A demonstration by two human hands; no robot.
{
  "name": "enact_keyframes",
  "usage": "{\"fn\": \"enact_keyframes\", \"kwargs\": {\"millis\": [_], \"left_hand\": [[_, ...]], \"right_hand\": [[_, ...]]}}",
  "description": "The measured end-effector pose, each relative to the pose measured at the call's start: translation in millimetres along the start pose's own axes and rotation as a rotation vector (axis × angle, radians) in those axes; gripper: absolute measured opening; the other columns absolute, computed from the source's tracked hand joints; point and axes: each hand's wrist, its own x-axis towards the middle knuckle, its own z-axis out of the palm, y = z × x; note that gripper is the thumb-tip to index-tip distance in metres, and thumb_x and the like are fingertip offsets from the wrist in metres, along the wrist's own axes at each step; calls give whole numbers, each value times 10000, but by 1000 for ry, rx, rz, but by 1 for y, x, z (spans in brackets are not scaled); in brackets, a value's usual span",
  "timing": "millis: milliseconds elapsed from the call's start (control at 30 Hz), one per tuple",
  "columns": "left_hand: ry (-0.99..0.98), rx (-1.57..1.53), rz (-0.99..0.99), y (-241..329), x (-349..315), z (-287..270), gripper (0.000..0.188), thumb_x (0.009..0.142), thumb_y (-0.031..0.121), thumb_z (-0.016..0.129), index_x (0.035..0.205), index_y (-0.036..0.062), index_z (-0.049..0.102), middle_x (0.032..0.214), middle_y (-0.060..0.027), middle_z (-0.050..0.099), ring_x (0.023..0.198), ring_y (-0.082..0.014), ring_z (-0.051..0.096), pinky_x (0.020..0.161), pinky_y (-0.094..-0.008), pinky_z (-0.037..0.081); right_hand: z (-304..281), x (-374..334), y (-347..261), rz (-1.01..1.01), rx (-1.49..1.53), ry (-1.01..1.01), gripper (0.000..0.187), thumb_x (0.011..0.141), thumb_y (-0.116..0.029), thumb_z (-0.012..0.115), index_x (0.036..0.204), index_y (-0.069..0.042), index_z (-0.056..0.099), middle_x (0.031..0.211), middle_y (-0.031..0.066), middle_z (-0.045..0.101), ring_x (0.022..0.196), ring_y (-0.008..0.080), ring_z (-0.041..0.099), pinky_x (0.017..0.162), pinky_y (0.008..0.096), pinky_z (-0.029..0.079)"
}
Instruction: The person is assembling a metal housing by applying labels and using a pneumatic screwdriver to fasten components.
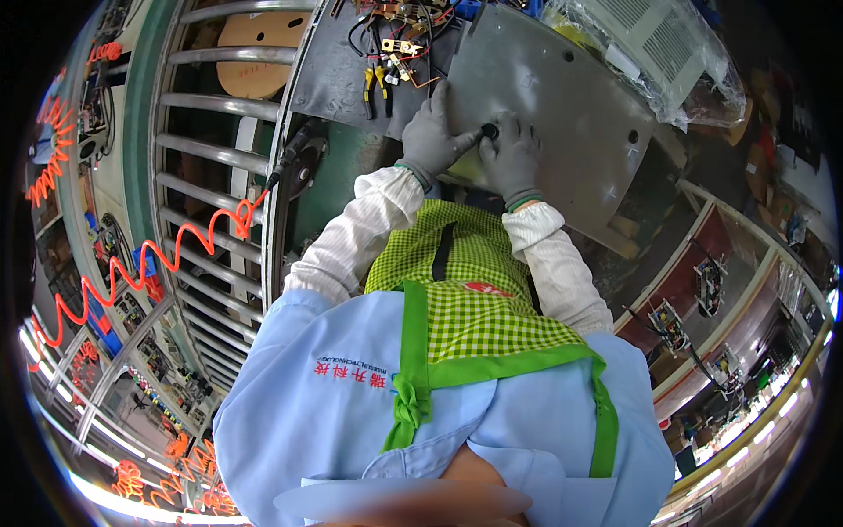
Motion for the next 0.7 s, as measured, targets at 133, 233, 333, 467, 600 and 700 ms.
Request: {"fn": "enact_keyframes", "kwargs": {"millis": [133,233,333,467,600,700], "left_hand": [[-21,63,-108,7,2,-5,1046,665,493,784,1458,106,223,1198,-198,544,1075,-368,577,853,-468,490],[-12,54,-100,7,3,-3,1054,660,493,789,1459,110,218,1191,-198,547,1080,-366,576,857,-467,488],[9,47,-79,7,3,-1,1058,657,486,793,1459,106,217,1189,-200,549,1076,-366,578,862,-466,486],[0,72,-87,8,6,-1,1057,668,495,786,1462,101,209,1188,-213,546,1052,-377,590,851,-474,489],[-47,71,-189,25,14,-5,1048,702,511,763,1472,105,180,1196,-225,540,1023,-381,611,832,-479,498],[-77,152,-191,21,19,-3,1057,721,551,733,1481,102,151,1198,-236,545,977,-382,633,785,-470,516]], "right_hand": [[-9,6,4,-23,-4,-94,372,750,-200,705,1099,-143,589,1179,110,547,1113,330,511,952,462,412],[-15,8,17,-178,26,-108,399,747,-208,727,1121,-156,599,1176,110,550,1117,331,512,965,460,417],[-18,13,29,-186,109,-171,420,742,-215,740,1138,-170,607,1184,113,548,1120,338,513,963,450,436],[-11,19,30,-143,23,-175,401,730,-219,749,1104,-155,618,1186,120,546,1127,346,512,945,452,453],[-9,27,36,-163,-100,-185,456,717,-233,762,1128,-145,587,1184,127,539,1135,355,509,943,461,452],[-16,37,38,-154,-31,-284,494,711,-240,770,1149,-143,565,1186,127,536,1130,359,511,946,458,450]]}}
